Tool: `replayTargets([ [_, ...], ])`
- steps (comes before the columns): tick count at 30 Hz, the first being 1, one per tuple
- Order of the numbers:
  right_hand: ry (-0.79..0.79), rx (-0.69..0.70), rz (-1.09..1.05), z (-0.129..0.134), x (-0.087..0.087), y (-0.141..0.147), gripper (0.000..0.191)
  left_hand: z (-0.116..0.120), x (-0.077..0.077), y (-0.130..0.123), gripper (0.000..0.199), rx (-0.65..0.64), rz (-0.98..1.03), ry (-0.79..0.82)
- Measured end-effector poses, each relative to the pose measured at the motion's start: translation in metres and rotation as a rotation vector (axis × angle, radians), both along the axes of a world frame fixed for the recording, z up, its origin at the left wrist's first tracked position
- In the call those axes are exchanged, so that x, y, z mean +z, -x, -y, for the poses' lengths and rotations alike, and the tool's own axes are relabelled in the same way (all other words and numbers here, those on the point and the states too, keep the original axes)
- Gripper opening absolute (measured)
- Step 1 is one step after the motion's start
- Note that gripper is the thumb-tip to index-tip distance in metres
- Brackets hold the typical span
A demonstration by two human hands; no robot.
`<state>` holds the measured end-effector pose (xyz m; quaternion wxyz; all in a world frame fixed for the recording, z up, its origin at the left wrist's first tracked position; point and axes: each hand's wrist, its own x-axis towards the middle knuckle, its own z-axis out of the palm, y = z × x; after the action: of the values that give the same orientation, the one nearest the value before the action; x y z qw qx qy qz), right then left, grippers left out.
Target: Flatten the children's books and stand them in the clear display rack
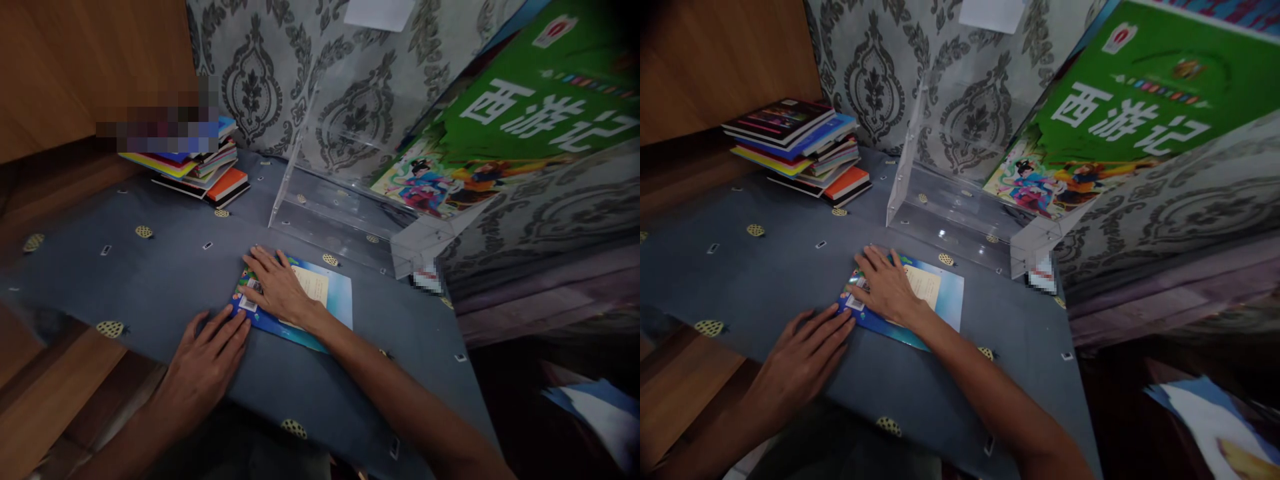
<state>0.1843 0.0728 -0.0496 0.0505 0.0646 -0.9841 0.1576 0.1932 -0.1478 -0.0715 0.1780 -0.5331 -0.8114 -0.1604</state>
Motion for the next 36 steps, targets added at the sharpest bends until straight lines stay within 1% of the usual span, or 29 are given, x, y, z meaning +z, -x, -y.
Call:
replayTargets([
  [2, 0.013, -0.021, 0.012, -0.002, 0.000, 0.001, 0.064, 0.000, 0.001, 0.000, 0.037, 0.002, 0.003, -0.006],
  [6, 0.055, 0.002, 0.024, -0.007, -0.001, 0.002, 0.066, -0.002, 0.008, 0.007, 0.034, -0.033, -0.007, 0.035],
  [9, 0.108, 0.025, 0.018, -0.013, -0.001, 0.004, 0.061, -0.007, 0.013, 0.018, 0.034, -0.093, -0.019, 0.115],
  [11, 0.147, 0.039, 0.014, -0.017, 0.000, 0.004, 0.057, -0.014, 0.012, 0.027, 0.037, -0.149, -0.040, 0.153],
  [13, 0.172, 0.022, 0.003, -0.023, 0.000, 0.003, 0.052, -0.023, 0.008, 0.035, 0.043, -0.223, -0.074, 0.167],
  [16, 0.163, -0.031, -0.018, -0.035, 0.000, -0.004, 0.043, -0.039, 0.004, 0.042, 0.051, -0.315, -0.100, 0.202],
  [18, 0.147, -0.045, -0.027, -0.044, -0.001, -0.012, 0.040, -0.047, 0.005, 0.046, 0.053, -0.354, -0.101, 0.233],
  [22, 0.146, -0.040, -0.050, -0.061, -0.005, -0.029, 0.040, -0.059, 0.012, 0.052, 0.050, -0.410, -0.146, 0.276],
  [25, 0.153, -0.063, -0.045, -0.067, -0.005, -0.034, 0.041, -0.063, 0.012, 0.055, 0.047, -0.459, -0.205, 0.294],
  [28, 0.166, -0.083, -0.038, -0.068, -0.001, -0.034, 0.040, -0.063, 0.009, 0.055, 0.045, -0.492, -0.326, 0.295],
  [31, 0.188, -0.086, -0.037, -0.068, 0.006, -0.031, 0.037, -0.062, 0.010, 0.058, 0.052, -0.512, -0.401, 0.281],
  [33, 0.193, -0.091, -0.029, -0.069, 0.011, -0.030, 0.036, -0.061, 0.015, 0.064, 0.053, -0.550, -0.405, 0.273],
  [36, 0.210, -0.057, 0.000, -0.075, 0.018, -0.030, 0.035, -0.058, 0.027, 0.073, 0.046, -0.606, -0.390, 0.261],
])
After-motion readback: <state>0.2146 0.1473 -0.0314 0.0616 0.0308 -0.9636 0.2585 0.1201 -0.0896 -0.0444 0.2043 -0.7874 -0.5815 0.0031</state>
